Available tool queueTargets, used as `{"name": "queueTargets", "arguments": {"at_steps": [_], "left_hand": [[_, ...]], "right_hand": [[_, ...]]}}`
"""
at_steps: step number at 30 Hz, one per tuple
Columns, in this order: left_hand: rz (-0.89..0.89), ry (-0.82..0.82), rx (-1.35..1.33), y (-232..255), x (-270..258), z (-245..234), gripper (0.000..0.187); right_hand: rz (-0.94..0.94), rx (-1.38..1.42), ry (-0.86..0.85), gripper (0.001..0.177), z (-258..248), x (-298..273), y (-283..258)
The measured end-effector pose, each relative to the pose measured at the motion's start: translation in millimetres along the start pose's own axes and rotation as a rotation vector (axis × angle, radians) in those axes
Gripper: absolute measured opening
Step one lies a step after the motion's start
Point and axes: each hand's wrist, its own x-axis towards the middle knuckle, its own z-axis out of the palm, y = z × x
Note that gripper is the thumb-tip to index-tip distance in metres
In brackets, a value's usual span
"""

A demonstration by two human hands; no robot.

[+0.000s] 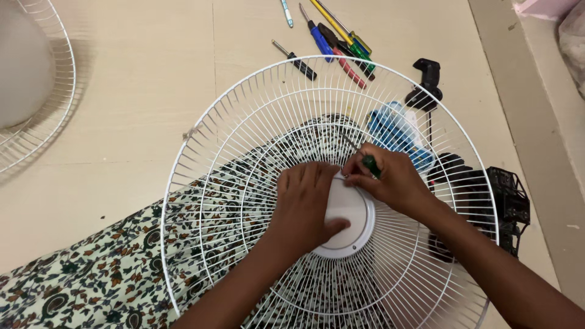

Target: The person secures the front grill of an electric fan by tightening screws around the central hub using a green screwdriver. They rotate the grill to access each screw and finish by lifting the assembled grill.

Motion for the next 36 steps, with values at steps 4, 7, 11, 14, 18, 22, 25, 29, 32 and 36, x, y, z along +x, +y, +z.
{"name": "queueTargets", "arguments": {"at_steps": [4,7,11,14,18,22,25,29,32,36], "left_hand": [[-0.035,0.059,-0.086,-3.3,9.8,11.9,0.074],[-0.062,0.072,-0.117,-6.1,15.6,16.3,0.066],[-0.116,0.105,-0.135,-7.5,22.4,18.5,0.051],[-0.112,0.116,-0.164,-6.6,24.7,17.3,0.046],[-0.116,0.169,-0.149,-4.2,25.2,18.1,0.034],[-0.126,0.201,-0.148,-4.6,24.8,22.0,0.023],[-0.112,0.234,-0.153,-5.0,24.3,24.4,0.018],[-0.100,0.248,-0.133,-5.9,25.0,25.9,0.014],[-0.114,0.225,-0.140,-6.7,25.3,25.7,0.013],[-0.092,0.245,-0.139,-7.4,25.2,26.3,0.014]], "right_hand": [[-0.055,0.055,0.053,0.037,1.8,-1.1,0.4],[-0.038,0.047,0.056,0.043,2.0,-1.4,2.5],[-0.061,0.028,0.109,0.045,-4.7,-6.9,8.4],[0.077,0.015,0.142,0.033,-19.5,-21.2,15.2],[0.099,0.019,0.157,0.032,-34.9,-53.2,21.0],[-0.134,-0.276,0.269,0.029,-38.7,-80.0,14.8],[-0.162,-0.385,0.319,0.032,-37.9,-90.3,7.5],[-0.169,-0.426,0.345,0.027,-37.0,-91.9,2.2],[-0.206,-0.417,0.353,0.026,-36.9,-89.2,1.0],[-0.206,-0.403,0.349,0.026,-35.4,-87.6,1.2]]}}
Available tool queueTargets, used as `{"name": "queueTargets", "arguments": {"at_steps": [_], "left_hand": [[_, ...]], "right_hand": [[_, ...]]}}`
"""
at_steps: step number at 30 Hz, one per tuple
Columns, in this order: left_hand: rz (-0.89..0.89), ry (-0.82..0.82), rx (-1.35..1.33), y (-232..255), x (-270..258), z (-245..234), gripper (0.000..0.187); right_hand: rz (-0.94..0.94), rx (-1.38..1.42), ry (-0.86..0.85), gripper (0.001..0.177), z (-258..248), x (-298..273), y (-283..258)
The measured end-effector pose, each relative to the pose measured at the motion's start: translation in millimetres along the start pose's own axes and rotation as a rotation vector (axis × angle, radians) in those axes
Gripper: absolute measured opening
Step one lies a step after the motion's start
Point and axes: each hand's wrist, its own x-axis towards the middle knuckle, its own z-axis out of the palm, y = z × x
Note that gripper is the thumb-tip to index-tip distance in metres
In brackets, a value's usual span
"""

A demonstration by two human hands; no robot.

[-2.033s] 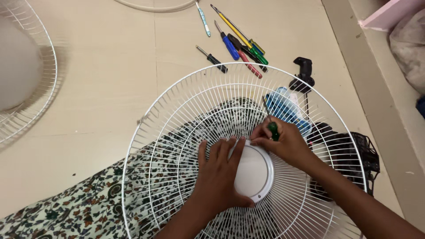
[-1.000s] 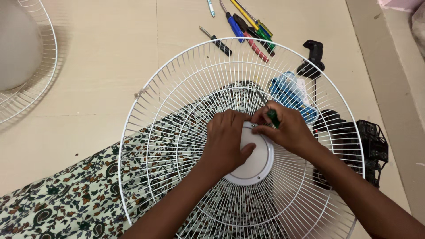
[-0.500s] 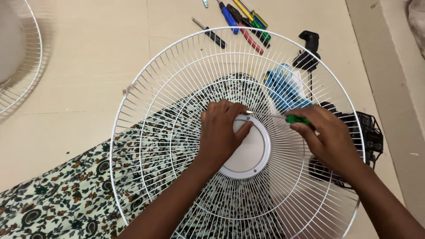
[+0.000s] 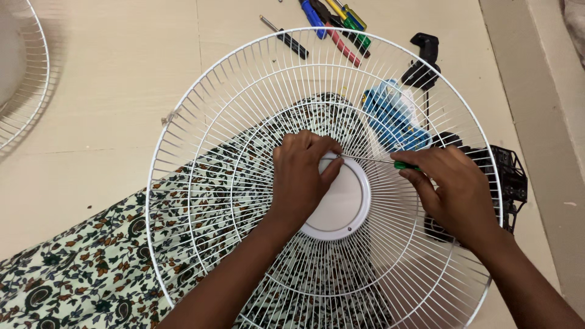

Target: The person secures the front grill of an electric fan by tightening screws around the central hub using a green screwdriver. They rotate the grill to access each screw and finish by lifting the assembled grill.

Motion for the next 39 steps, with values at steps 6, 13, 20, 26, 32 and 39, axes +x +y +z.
{"name": "queueTargets", "arguments": {"at_steps": [6,13,20,26,32,39], "left_hand": [[-0.004,-0.009,-0.001,0.1,0.2,-0.5,0.015],[0.006,0.003,-0.010,-0.3,-1.0,0.5,0.017],[-0.013,-0.022,0.019,-1.2,0.7,4.5,0.017],[-0.032,-0.020,0.033,-2.4,2.3,5.5,0.014],[-0.028,0.035,-0.090,-6.9,2.1,3.5,0.010],[0.013,0.027,-0.070,-5.5,2.6,-0.9,0.010]], "right_hand": [[-0.007,-0.016,-0.028,0.025,-8.2,5.9,-5.4],[-0.155,-0.331,-0.276,0.036,-39.3,37.4,-22.2],[-0.468,-0.670,-0.657,0.036,-50.3,70.6,-50.9],[-0.415,-0.697,-0.593,0.033,-53.2,85.7,-52.4],[0.004,-0.511,-0.428,0.029,-77.3,65.5,-29.1],[0.497,-0.040,-0.400,0.031,-44.8,31.8,-11.2]]}}
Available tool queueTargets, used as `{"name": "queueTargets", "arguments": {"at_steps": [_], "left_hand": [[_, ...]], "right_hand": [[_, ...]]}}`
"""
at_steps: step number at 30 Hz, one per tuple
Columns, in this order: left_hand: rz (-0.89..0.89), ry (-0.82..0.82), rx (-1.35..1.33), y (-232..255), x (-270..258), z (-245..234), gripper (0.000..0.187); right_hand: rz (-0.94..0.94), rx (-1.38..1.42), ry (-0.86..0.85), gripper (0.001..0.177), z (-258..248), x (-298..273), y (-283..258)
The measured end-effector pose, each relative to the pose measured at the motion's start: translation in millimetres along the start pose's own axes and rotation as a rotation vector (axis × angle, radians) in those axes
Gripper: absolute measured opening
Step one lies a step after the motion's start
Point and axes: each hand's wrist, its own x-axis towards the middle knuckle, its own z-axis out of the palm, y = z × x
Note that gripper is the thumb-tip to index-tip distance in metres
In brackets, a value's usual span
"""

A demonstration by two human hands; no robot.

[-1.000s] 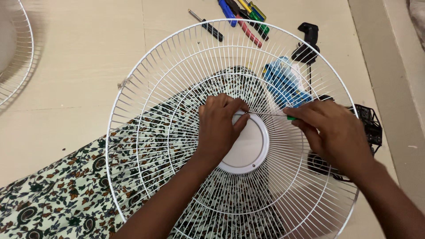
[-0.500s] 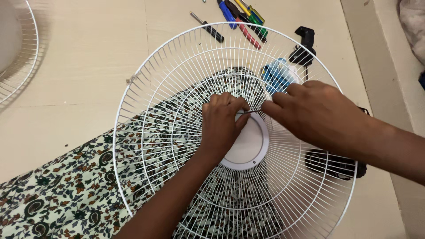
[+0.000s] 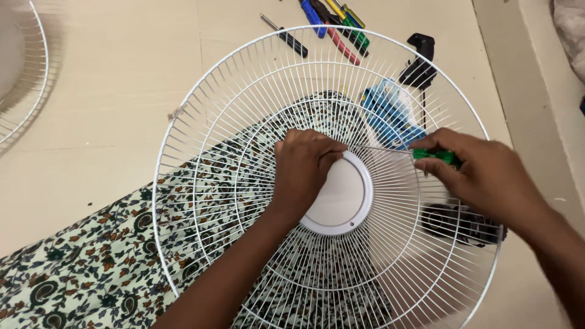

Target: The person secures the front grill of an electric fan by tightening screws around the central hub using a green screwdriver. They rotate the grill to access each screw and finish by lifting the assembled grill.

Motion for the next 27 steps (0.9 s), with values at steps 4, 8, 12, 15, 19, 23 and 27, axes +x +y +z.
{"name": "queueTargets", "arguments": {"at_steps": [4,8,12,15,19,23,27], "left_hand": [[0.024,-0.048,0.048,-0.4,9.1,-2.7,0.010],[0.152,-0.123,0.120,-3.7,16.7,-7.5,0.009],[0.232,-0.139,0.102,-4.8,20.7,-8.4,0.010],[0.191,-0.167,0.037,-4.5,23.2,-11.2,0.012],[0.149,-0.208,0.003,-3.6,26.7,-14.0,0.016],[0.142,-0.218,0.001,-2.6,27.1,-16.2,0.016],[0.139,-0.217,-0.006,-2.6,27.3,-14.8,0.016]], "right_hand": [[0.050,0.066,-0.001,0.032,15.7,-2.0,9.5],[-0.068,0.186,0.083,0.033,21.9,-4.2,15.4],[-0.076,0.119,0.093,0.036,28.7,-7.0,16.0],[-0.403,0.129,0.288,0.029,33.3,-11.1,13.4],[-0.396,0.072,0.312,0.026,34.0,-10.5,9.6],[-0.459,0.110,0.372,0.027,31.3,-12.1,8.4],[-0.479,0.092,0.401,0.027,30.1,-12.6,8.7]]}}
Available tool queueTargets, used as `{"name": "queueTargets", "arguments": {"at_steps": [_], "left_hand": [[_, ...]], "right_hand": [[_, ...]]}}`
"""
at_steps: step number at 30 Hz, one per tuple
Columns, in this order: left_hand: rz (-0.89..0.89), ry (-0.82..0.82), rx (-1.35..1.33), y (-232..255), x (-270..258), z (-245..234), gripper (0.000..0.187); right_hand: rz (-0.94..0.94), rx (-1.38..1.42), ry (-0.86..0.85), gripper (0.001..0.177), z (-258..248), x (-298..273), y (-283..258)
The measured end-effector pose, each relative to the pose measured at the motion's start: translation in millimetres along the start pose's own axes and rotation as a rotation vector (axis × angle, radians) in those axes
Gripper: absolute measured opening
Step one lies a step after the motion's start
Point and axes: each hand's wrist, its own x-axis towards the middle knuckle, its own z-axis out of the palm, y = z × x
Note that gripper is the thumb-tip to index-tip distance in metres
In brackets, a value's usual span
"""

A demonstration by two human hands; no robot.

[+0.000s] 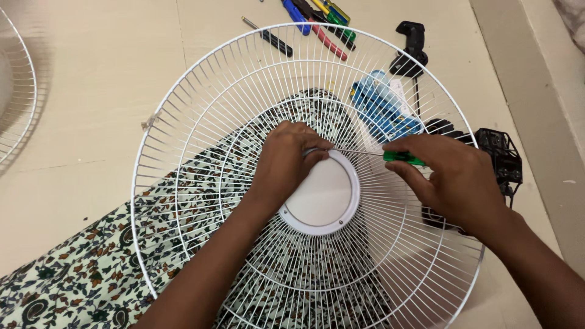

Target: The person secures the front grill of an electric fan by tightening screws around the central hub using a green screwdriver. They rotate the grill to access each screw and finish by lifting the assembled grill.

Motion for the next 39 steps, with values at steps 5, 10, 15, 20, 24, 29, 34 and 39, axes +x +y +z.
{"name": "queueTargets", "arguments": {"at_steps": [5,10,15,20,24,29,34,39], "left_hand": [[0.009,0.008,0.003,-0.4,-1.9,-0.7,0.014],[0.012,0.027,-0.010,-1.0,-2.1,0.5,0.015],[0.003,0.030,-0.016,-1.3,-2.0,1.9,0.015],[-0.003,0.039,-0.018,-1.4,-2.0,3.2,0.016],[0.011,0.043,-0.022,-2.5,-2.5,3.0,0.017],[0.020,0.047,-0.008,-3.0,-3.4,5.2,0.016],[0.041,0.052,0.010,-4.6,-5.5,4.4,0.018],[0.044,0.061,-0.008,-6.7,-6.7,5.0,0.018]], "right_hand": [[0.020,-0.040,-0.061,0.027,0.3,6.2,1.3],[0.006,-0.039,-0.077,0.028,-2.1,6.5,1.7],[-0.073,-0.052,-0.045,0.027,1.8,8.5,1.0],[-0.055,-0.102,-0.076,0.024,-4.7,11.2,-4.0],[-0.155,-0.192,-0.099,0.019,-12.3,21.0,-11.0],[-0.377,-0.419,-0.128,0.014,-19.9,47.7,-16.6],[-0.481,-0.546,-0.310,0.006,-21.4,71.4,-34.7],[-0.180,-0.656,-0.765,0.042,-23.7,87.4,-38.3]]}}
